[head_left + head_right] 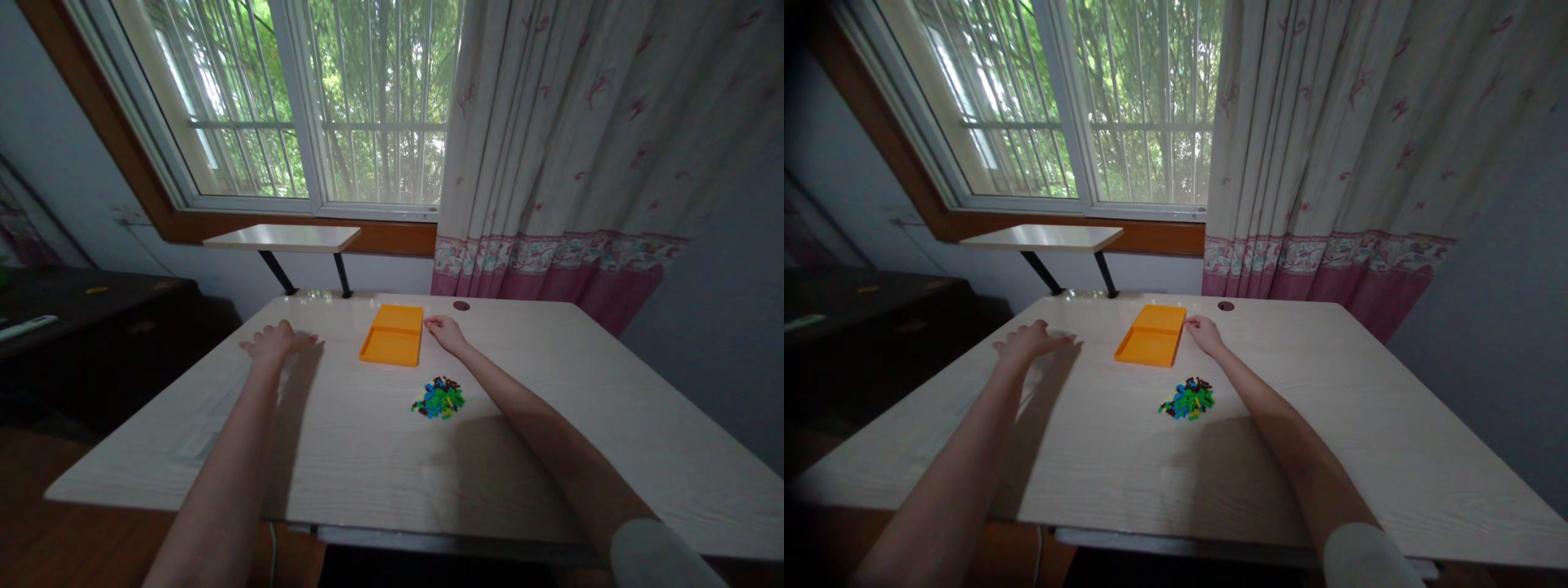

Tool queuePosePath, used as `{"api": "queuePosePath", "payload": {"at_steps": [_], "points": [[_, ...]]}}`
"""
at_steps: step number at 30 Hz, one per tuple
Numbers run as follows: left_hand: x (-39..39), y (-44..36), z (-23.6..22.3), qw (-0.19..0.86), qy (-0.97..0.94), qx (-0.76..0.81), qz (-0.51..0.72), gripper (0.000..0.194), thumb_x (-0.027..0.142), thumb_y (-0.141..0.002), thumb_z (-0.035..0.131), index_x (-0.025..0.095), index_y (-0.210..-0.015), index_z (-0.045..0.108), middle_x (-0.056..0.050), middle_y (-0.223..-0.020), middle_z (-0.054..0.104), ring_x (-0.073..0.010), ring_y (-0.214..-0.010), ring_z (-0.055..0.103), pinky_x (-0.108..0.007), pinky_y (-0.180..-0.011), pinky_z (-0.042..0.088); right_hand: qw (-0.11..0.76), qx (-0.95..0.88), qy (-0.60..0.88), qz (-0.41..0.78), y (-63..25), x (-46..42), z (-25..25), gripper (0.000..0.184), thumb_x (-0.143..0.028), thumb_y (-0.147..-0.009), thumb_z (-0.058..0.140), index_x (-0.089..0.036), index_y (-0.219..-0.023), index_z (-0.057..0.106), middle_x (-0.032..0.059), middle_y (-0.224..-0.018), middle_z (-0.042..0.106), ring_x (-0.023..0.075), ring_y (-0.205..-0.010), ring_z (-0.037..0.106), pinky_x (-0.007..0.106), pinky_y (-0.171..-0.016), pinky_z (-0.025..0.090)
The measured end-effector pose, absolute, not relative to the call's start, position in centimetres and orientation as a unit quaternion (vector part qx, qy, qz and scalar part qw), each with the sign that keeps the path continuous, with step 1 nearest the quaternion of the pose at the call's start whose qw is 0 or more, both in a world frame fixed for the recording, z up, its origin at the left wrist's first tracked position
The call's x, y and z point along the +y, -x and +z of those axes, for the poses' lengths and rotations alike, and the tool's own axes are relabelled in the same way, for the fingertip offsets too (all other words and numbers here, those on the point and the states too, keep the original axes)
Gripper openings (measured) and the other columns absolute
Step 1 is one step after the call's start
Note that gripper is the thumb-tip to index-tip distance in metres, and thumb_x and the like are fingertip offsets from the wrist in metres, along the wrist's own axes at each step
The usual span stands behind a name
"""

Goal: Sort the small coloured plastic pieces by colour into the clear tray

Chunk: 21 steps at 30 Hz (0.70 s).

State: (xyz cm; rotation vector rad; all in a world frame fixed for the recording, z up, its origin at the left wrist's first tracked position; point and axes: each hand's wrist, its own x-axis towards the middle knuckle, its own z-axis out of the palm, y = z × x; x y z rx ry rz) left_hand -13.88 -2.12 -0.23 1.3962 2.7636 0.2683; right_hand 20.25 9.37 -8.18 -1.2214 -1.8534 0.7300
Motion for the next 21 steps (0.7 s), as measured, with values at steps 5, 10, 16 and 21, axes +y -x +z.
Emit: {"api": "queuePosePath", "payload": {"at_steps": [5,10,16,21], "points": [[-1.8,14.9,-0.5,0.077,-0.429,0.897,0.076,0.077,0.064,-0.056,0.059,0.014,-0.113,0.049,-0.023,-0.123,0.046,-0.0491,-0.115,0.034,-0.064,-0.081,0.028,0.386,-0.728,0.457,0.336,-21.6,8.9,-8.1,0.021,-0.020,-0.074,0.051,-0.014,-0.086,0.067,0.0065,-0.090,0.069,0.0157,-0.080,0.062,0.027,-0.074,0.046],[-1.3,15.5,-0.6,0.071,-0.420,0.900,0.089,0.069,0.055,-0.055,0.065,0.014,-0.108,0.051,-0.020,-0.120,0.048,-0.0505,-0.110,0.037,-0.066,-0.078,0.026,0.381,-0.723,0.449,0.361,-23.5,7.6,-7.8,0.023,-0.023,-0.072,0.053,-0.012,-0.086,0.067,0.0072,-0.085,0.069,0.0147,-0.071,0.060,0.026,-0.066,0.046],[-0.8,13.1,-0.1,-0.005,-0.441,0.881,0.172,0.081,0.058,-0.054,0.062,0.013,-0.120,0.044,-0.026,-0.126,0.039,-0.0487,-0.112,0.036,-0.062,-0.083,0.027,0.389,-0.725,0.441,0.359,-25.3,5.9,-7.3,0.025,-0.026,-0.073,0.053,-0.012,-0.089,0.065,0.0063,-0.083,0.067,0.0143,-0.070,0.058,0.027,-0.067,0.046],[-0.4,4.8,0.3,0.031,-0.587,0.746,0.313,0.074,0.051,-0.056,0.066,0.015,-0.117,0.047,-0.017,-0.113,0.049,-0.0342,-0.109,0.045,-0.044,-0.090,0.035,0.425,-0.753,0.393,0.311,-24.8,3.5,-6.5,0.030,-0.026,-0.075,0.053,-0.016,-0.103,0.059,0.0077,-0.101,0.062,0.0160,-0.086,0.058,0.033,-0.079,0.046]]}}
